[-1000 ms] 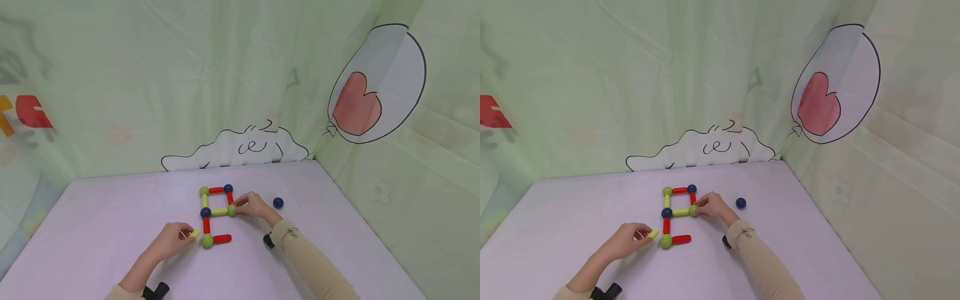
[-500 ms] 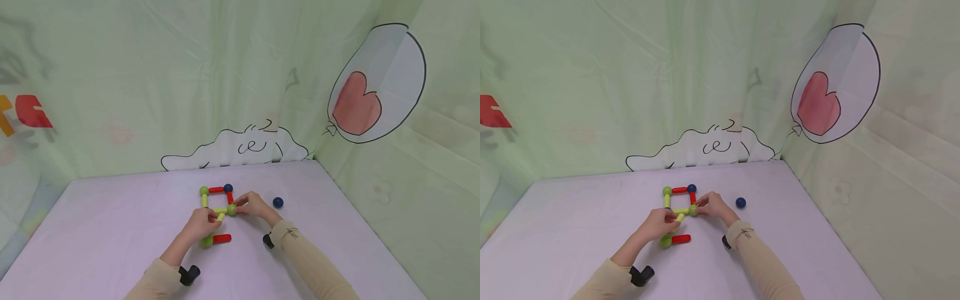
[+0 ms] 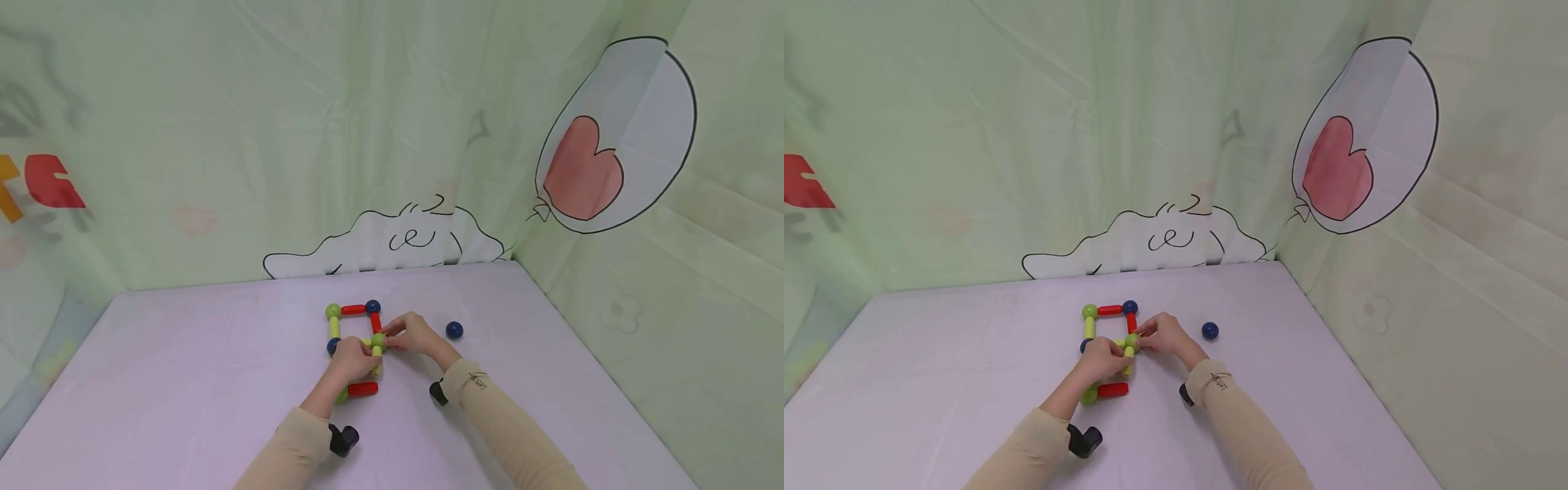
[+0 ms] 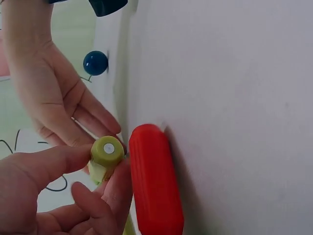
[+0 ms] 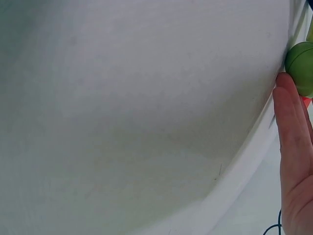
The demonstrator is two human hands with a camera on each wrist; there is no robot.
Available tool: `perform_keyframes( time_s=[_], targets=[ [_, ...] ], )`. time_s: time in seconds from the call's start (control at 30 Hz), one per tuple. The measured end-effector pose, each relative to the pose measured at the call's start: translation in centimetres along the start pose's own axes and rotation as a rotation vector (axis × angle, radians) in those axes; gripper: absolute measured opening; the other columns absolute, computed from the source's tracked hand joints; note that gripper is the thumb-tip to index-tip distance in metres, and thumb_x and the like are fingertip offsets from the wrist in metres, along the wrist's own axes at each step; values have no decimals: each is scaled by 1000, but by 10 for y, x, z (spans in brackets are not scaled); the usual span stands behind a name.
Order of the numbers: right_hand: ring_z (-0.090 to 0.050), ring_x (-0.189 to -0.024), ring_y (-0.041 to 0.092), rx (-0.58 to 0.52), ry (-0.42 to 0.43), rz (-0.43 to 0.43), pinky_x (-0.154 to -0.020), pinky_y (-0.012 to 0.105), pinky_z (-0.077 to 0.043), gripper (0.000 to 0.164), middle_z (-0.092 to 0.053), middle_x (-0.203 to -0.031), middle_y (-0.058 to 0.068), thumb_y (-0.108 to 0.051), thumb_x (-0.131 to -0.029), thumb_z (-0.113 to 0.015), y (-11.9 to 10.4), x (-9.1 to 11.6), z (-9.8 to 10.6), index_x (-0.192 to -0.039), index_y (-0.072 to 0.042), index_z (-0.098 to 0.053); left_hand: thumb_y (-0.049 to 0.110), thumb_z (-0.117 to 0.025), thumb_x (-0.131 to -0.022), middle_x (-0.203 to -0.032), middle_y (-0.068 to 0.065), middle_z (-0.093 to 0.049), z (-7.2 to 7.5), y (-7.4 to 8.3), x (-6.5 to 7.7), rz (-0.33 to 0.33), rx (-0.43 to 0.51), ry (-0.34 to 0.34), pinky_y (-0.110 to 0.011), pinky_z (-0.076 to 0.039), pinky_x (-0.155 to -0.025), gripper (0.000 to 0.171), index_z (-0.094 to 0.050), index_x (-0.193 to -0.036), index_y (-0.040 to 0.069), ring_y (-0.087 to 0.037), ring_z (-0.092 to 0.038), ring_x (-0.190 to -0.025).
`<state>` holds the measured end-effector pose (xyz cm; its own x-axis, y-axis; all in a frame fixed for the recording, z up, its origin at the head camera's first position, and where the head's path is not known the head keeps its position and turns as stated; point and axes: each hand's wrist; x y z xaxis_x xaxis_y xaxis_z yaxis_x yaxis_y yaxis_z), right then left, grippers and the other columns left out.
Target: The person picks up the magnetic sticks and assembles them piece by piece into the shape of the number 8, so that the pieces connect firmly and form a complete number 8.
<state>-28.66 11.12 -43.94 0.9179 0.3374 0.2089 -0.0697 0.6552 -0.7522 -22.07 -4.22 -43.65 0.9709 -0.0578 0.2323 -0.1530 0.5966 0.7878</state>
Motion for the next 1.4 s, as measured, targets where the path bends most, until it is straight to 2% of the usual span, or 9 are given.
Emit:
perform_keyframes(
  time_s=[0.17, 0.3, 0.5, 0.63, 1.0, 1.1, 1.3, 1.4],
  targets=[
    [-58, -77, 14, -8, -3, -5, -66, 25, -52, 23, -65, -94, 5, -13, -80, -71, 1, -2, 0, -102, -6, -70, 19, -69, -81, -72, -8, -52, -7, -1, -3, 64, 36, 6, -24, -44, -58, 23, -55, -82, 1, -18, -52, -65],
    [-58, -77, 14, -10, -6, -3, -66, 25, -52, 22, -66, -93, 5, -12, -79, -71, 1, -2, 0, -101, -6, -70, 20, -69, -81, -69, -7, -54, -10, -2, -4, 101, 65, 9, -22, -43, -56, 22, -57, -81, 2, -16, -53, -61],
    [-59, -79, 16, 4, 2, 21, -66, 25, -52, 22, -67, -93, 5, -12, -79, -72, 2, -1, 0, -99, -5, -71, 23, -69, -82, -66, -6, -57, -11, 1, -3, 165, 204, -22, -17, -43, -54, 23, -60, -85, 2, -12, -55, -54],
    [-59, -78, 15, 3, 4, 22, -65, 25, -52, 22, -67, -93, 5, -13, -79, -72, 1, -1, 0, -99, -5, -71, 22, -68, -83, -64, -6, -57, -11, 1, -3, 158, 231, -40, -16, -44, -53, 22, -60, -84, 1, -11, -55, -52],
    [-59, -79, 16, -1, -5, 19, -67, 25, -52, 23, -66, -94, 6, -13, -79, -71, 0, 0, 2, -101, -4, -70, 24, -67, -83, -68, -6, -59, -9, 1, -3, 142, 201, -39, -17, -43, -54, 24, -61, -88, 1, -12, -57, -56],
    [-59, -79, 16, -1, -3, 2, -67, 25, -52, 23, -66, -94, 6, -13, -79, -72, 0, 1, 3, -101, -5, -70, 22, -67, -83, -67, -6, -58, -7, 0, -3, 105, 150, -20, -19, -43, -54, 24, -61, -90, 0, -14, -56, -57],
    [-59, -76, 15, -16, -8, -6, -67, 26, -52, 24, -65, -93, 5, -14, -79, -72, 0, 0, 2, -101, -5, -70, 16, -68, -82, -76, -4, -55, 8, -7, 6, -118, -64, 22, -24, -44, -57, 25, -61, -99, -1, -16, -50, -65],
    [-58, -75, 15, -14, -10, -3, -68, 25, -52, 24, -65, -93, 5, -15, -79, -72, 0, 1, 1, -101, -5, -70, 16, -71, -79, -80, -4, -54, 21, -13, 15, -187, -175, 14, -25, -45, -59, 25, -63, -99, 2, -16, -50, -69]
  ],
)
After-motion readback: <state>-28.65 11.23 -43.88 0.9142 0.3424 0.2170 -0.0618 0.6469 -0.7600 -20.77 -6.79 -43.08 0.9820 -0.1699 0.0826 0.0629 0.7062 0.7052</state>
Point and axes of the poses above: each hand's wrist, its own x-axis away from the middle knuckle, its own z-axis out of the back of the hand, y = z × x
